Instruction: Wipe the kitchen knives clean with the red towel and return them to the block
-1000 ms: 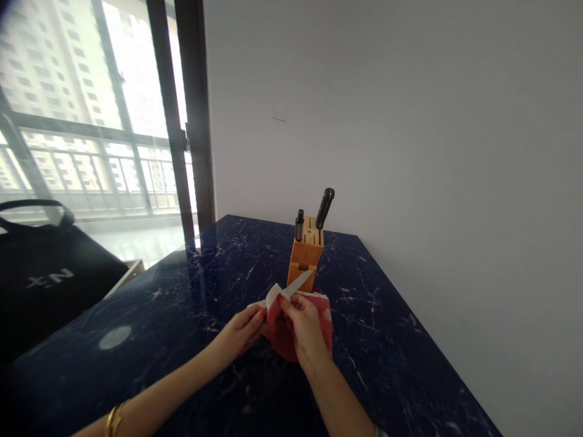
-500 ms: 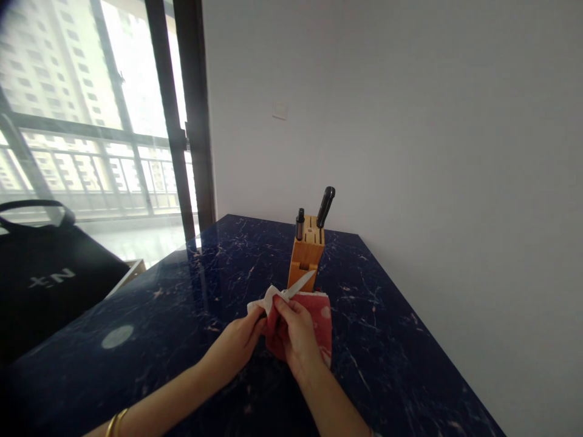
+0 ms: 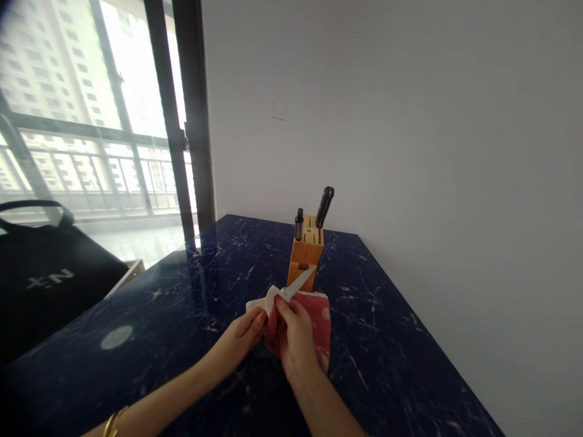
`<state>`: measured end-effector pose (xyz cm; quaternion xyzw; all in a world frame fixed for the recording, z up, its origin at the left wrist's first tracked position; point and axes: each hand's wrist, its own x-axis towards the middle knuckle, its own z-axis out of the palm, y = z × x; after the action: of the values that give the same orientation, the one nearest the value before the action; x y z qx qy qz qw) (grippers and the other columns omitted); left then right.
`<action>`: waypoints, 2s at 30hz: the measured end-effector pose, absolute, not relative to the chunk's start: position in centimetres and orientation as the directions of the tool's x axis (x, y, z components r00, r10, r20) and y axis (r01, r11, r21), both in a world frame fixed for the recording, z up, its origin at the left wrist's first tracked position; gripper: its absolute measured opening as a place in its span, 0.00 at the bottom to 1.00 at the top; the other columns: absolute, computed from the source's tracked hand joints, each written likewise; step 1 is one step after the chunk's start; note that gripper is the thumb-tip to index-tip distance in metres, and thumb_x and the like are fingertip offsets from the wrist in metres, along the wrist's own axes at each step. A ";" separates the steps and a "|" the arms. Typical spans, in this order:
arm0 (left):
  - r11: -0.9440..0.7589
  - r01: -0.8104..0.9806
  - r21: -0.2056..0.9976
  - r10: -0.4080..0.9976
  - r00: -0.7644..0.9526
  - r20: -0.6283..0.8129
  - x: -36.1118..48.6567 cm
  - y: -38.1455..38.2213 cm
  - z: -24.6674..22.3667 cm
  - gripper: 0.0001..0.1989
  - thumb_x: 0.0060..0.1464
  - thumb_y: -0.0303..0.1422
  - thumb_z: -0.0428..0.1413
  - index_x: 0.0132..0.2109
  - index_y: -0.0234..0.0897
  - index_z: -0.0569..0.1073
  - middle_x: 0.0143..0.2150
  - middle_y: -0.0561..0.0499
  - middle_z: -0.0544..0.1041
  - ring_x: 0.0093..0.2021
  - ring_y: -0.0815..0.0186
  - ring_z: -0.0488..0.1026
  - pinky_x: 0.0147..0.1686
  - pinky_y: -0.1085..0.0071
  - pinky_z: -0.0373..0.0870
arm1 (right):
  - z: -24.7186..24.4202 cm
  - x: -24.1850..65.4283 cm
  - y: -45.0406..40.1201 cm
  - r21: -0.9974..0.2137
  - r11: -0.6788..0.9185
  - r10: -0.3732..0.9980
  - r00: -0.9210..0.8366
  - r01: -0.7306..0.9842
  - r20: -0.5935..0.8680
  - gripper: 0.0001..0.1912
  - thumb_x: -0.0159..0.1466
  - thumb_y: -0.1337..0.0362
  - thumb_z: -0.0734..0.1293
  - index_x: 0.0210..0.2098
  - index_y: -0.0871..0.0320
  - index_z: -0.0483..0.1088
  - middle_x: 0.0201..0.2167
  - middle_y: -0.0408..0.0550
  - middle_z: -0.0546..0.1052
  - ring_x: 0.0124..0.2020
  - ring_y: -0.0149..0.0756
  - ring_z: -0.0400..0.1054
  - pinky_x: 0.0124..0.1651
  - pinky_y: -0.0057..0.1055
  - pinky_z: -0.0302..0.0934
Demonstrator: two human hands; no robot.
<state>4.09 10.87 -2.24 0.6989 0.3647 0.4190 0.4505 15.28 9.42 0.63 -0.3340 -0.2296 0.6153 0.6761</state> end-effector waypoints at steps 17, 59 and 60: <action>-0.402 0.205 0.893 0.881 0.353 0.315 3.8 10.6 -1.4 0.14 0.58 0.38 0.41 0.39 0.36 0.68 0.31 0.50 0.73 0.30 0.67 0.69 0.33 0.73 0.63 | 0.8 15.8 9.7 -0.777 0.041 0.994 0.103 -0.628 -0.031 0.10 0.46 0.62 0.72 0.20 0.60 0.68 0.16 0.40 0.70 0.17 0.27 0.62 0.21 0.25 0.57; -0.084 -0.091 0.992 0.883 0.455 0.116 4.2 11.4 -1.9 0.18 0.52 0.47 0.45 0.31 0.34 0.63 0.16 0.61 0.57 0.14 0.77 0.49 0.15 0.79 0.47 | 0.1 16.1 10.1 -0.765 0.042 0.996 0.085 -0.642 -0.017 0.07 0.46 0.65 0.72 0.21 0.61 0.71 0.15 0.39 0.69 0.17 0.25 0.60 0.21 0.23 0.55; -0.104 -0.071 0.992 0.887 0.444 0.125 4.2 11.4 -2.0 0.18 0.52 0.47 0.46 0.31 0.34 0.64 0.16 0.60 0.58 0.15 0.77 0.51 0.15 0.78 0.48 | 0.0 16.1 10.1 -0.764 0.040 0.996 0.090 -0.644 -0.025 0.07 0.46 0.65 0.72 0.22 0.61 0.71 0.15 0.40 0.69 0.17 0.25 0.60 0.22 0.23 0.55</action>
<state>4.19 11.36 -1.95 0.6187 0.3299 0.4114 0.5824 16.10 10.11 0.03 -0.3185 -0.2758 0.6154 0.6662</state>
